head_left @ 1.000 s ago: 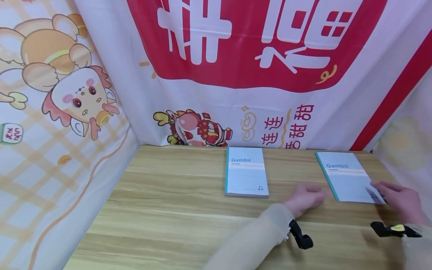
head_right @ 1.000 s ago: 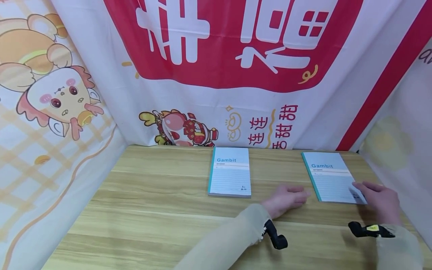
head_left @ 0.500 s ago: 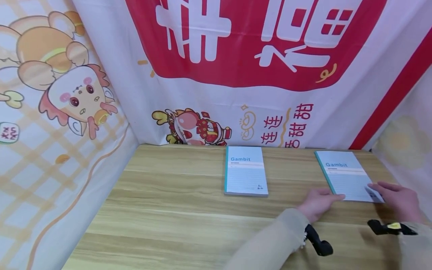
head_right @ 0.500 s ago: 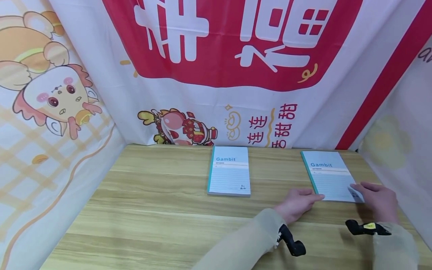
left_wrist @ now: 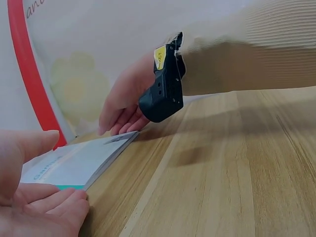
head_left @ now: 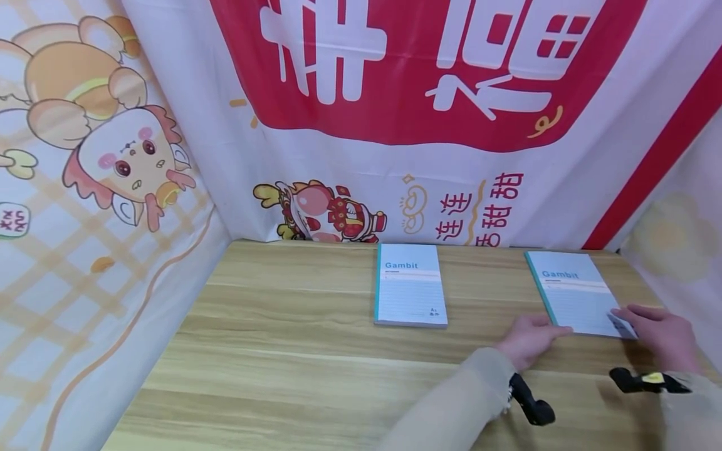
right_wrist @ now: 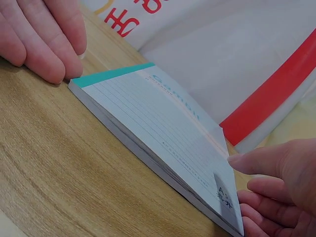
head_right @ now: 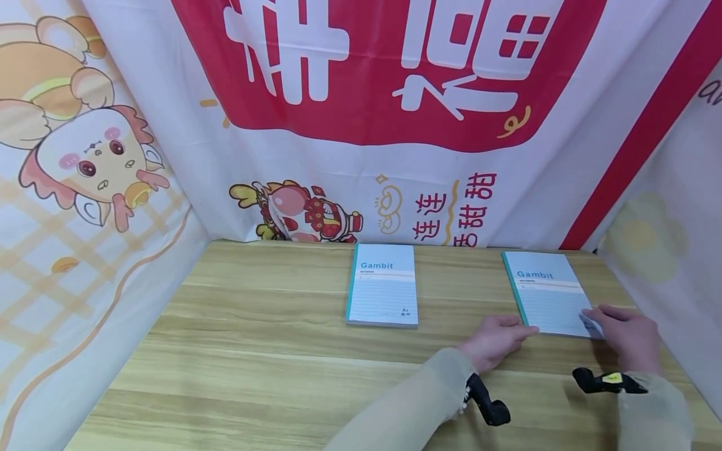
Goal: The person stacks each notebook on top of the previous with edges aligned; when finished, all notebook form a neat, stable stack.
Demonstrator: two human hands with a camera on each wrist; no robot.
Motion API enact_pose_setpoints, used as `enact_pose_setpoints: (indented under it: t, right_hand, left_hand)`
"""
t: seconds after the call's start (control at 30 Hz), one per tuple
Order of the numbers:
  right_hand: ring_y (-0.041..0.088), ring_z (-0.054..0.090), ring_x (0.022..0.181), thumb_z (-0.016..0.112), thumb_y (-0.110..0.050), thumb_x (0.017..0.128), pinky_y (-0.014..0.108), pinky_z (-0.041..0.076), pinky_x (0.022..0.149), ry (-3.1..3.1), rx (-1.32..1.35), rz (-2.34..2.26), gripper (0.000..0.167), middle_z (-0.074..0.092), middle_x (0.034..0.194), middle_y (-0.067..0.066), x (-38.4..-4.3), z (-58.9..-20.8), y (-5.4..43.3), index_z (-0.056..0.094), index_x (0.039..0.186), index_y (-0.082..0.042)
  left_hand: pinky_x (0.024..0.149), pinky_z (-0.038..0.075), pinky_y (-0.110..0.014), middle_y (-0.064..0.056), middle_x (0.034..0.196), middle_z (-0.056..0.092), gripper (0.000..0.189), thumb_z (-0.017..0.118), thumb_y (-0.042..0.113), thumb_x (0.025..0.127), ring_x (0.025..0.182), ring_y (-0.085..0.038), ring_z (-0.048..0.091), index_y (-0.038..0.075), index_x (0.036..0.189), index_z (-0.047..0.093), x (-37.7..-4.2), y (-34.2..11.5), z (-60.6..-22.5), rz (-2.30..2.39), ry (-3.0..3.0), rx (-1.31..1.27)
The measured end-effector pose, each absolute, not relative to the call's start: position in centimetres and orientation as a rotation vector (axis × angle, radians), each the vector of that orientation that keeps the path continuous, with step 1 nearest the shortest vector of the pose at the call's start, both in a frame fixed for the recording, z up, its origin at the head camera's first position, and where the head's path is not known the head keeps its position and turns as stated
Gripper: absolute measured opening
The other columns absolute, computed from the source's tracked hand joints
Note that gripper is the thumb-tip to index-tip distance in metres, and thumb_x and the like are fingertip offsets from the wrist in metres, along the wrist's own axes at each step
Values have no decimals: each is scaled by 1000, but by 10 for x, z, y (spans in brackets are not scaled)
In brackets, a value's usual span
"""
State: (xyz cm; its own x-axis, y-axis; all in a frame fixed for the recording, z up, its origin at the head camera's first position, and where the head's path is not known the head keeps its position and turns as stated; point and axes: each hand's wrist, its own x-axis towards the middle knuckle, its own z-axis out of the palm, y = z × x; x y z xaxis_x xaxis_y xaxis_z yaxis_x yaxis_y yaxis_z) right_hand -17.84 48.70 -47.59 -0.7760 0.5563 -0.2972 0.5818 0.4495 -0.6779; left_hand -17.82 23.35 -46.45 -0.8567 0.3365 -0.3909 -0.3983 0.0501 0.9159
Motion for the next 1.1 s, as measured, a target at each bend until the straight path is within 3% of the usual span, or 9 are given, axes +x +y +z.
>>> enact_pose_setpoints:
  t: [0.2, 0.6, 1.1]
  right_hand:
    - [54, 31, 127, 59, -51, 100, 67, 38, 100, 2644, 1047, -1257, 82, 27, 154, 37, -180, -477, 489, 32, 153, 6]
    - [54, 32, 125, 62, -54, 98, 68, 37, 96, 2624, 954, -1265, 86, 31, 151, 38, -177, -473, 488, 37, 150, 9]
    - [54, 38, 124, 61, -60, 95, 69, 39, 94, 2627, 819, -1212, 92, 33, 150, 39, -178, -476, 493, 36, 149, 11]
  left_hand:
    - [92, 52, -39, 3, 92, 65, 17, 80, 20, 89, 90, -13, 60, 10, 102, 75, -179, 230, -463, 1838, 1810, -43]
    - [93, 54, -42, 0, 94, 66, 21, 79, 16, 89, 91, -17, 62, 5, 105, 74, -185, 226, -464, 1807, 1714, -30]
    - [97, 54, -39, -8, 99, 71, 23, 72, 10, 95, 104, -24, 69, -1, 115, 69, -187, 223, -464, 1893, 1500, -43]
